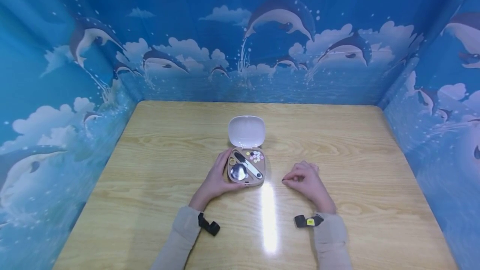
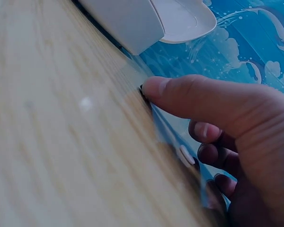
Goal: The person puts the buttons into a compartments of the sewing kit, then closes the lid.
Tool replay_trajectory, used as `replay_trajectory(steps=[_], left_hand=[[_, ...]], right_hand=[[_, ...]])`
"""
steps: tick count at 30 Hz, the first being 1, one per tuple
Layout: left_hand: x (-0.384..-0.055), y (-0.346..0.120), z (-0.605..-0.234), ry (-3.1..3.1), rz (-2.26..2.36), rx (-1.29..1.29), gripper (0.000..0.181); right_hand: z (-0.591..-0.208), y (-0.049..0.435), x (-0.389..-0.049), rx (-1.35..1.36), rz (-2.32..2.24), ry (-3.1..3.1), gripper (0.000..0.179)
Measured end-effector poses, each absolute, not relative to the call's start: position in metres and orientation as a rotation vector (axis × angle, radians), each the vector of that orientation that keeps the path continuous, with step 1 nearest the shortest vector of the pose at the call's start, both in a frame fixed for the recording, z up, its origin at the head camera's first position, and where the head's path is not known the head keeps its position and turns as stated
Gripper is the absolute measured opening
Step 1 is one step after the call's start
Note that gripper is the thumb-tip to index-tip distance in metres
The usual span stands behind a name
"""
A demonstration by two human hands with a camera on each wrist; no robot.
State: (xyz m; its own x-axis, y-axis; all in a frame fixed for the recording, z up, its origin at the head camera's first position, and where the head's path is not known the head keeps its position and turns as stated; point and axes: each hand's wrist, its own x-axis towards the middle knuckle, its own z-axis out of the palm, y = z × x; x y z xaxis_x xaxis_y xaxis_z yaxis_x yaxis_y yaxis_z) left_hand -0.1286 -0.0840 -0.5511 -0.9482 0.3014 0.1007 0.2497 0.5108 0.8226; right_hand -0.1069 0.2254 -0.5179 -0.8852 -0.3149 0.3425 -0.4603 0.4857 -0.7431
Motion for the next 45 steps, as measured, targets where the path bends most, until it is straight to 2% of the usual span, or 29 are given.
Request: replay_trajectory(steps=[17,34,45], left_hand=[[-0.129,-0.084,-0.552,2.678,1.439,0.479,0.127],[-0.129,-0.086,-0.550,2.641,1.490,0.479,0.127],[-0.129,-0.085,-0.550,2.647,1.482,0.473,0.127]], right_hand=[[-0.512,0.226,-0.109,0.703,1.431,-2.518,0.015],[-0.492,0.210,-0.119,0.604,1.457,-2.584,0.012],[-0.515,0.208,-0.143,0.583,1.455,-2.592,0.011]])
